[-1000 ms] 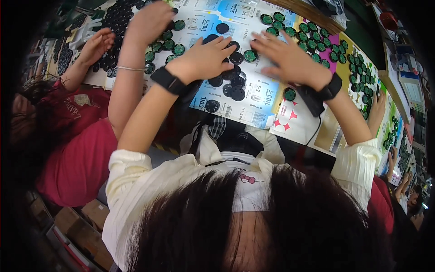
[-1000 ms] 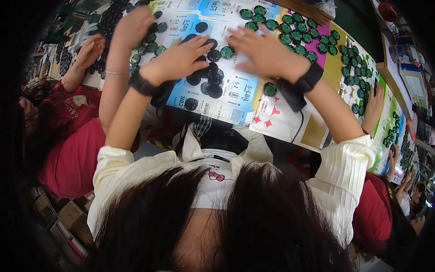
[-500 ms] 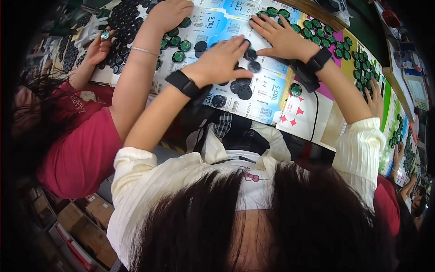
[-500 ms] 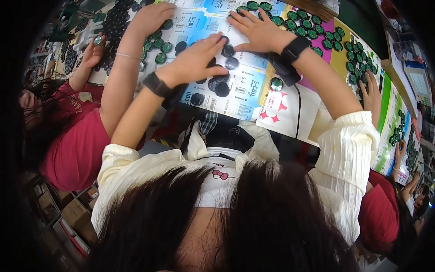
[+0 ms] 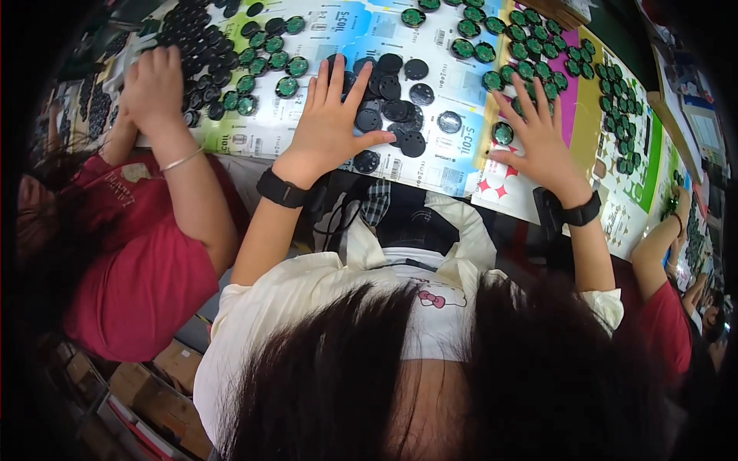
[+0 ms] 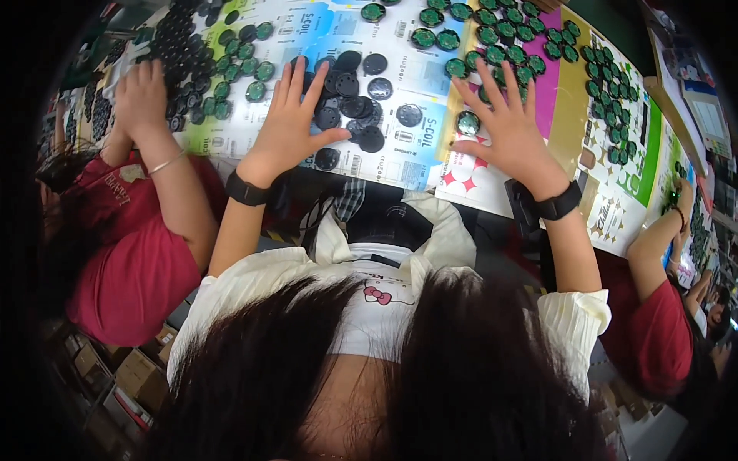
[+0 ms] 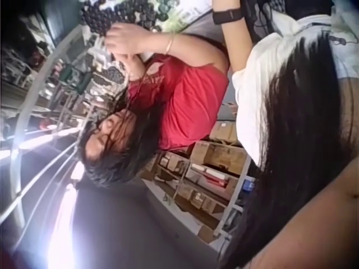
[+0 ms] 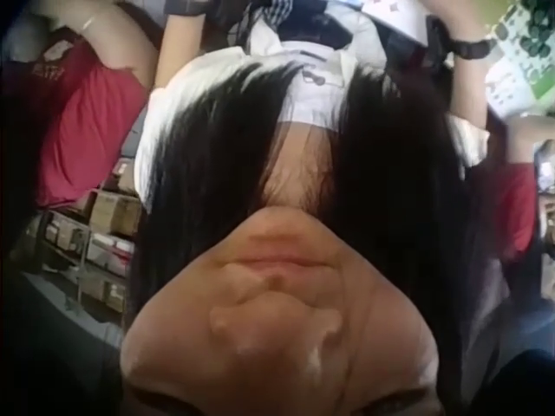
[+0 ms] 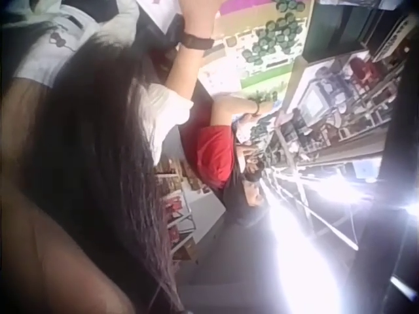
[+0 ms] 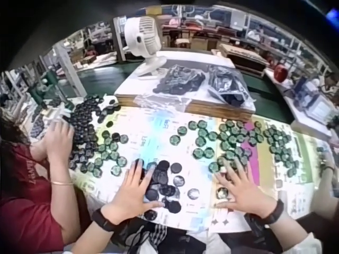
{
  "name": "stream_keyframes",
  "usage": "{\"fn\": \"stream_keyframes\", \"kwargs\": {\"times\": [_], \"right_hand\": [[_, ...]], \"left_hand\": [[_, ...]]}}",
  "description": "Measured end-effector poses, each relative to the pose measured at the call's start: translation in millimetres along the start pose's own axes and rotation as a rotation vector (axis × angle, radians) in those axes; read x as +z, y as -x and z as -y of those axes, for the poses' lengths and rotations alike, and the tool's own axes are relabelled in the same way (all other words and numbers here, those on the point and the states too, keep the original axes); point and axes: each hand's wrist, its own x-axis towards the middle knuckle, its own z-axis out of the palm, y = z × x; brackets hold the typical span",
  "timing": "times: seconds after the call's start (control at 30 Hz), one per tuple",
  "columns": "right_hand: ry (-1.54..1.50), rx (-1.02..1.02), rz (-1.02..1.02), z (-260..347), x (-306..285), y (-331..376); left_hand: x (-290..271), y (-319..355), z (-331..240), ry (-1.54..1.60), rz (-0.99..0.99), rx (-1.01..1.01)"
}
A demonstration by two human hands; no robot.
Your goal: The person assembles electronic components by hand, picking up a black plastic base and a green circuit board, fitting the board into the base, and pressing a black plastic cover onto the assembly.
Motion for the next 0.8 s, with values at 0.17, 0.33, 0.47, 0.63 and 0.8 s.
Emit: {"fn": "stream_keyframes", "kwargs": {"times": [0.17,0.33,0.47,0.63,0.8], "right_hand": [[0.026,-0.025,-0.026,-14,16,-14],[0.073,-0.065,-0.051,-20,18,-41],[0.083,-0.069,-0.06,-17,23,-57],[0.068,-0.037,-0.054,-13,30,-78],[0.07,-0.012,-0.1,-5,33,-100]], "left_hand": [[6,-11,-20,0.112,0.021,0.078],[5,-13,-34,-0.017,0.144,0.147],[4,-15,-42,-0.04,0.201,0.162],[3,-16,-54,-0.015,0.254,0.205],[11,-14,-65,0.039,0.227,0.259]]}}
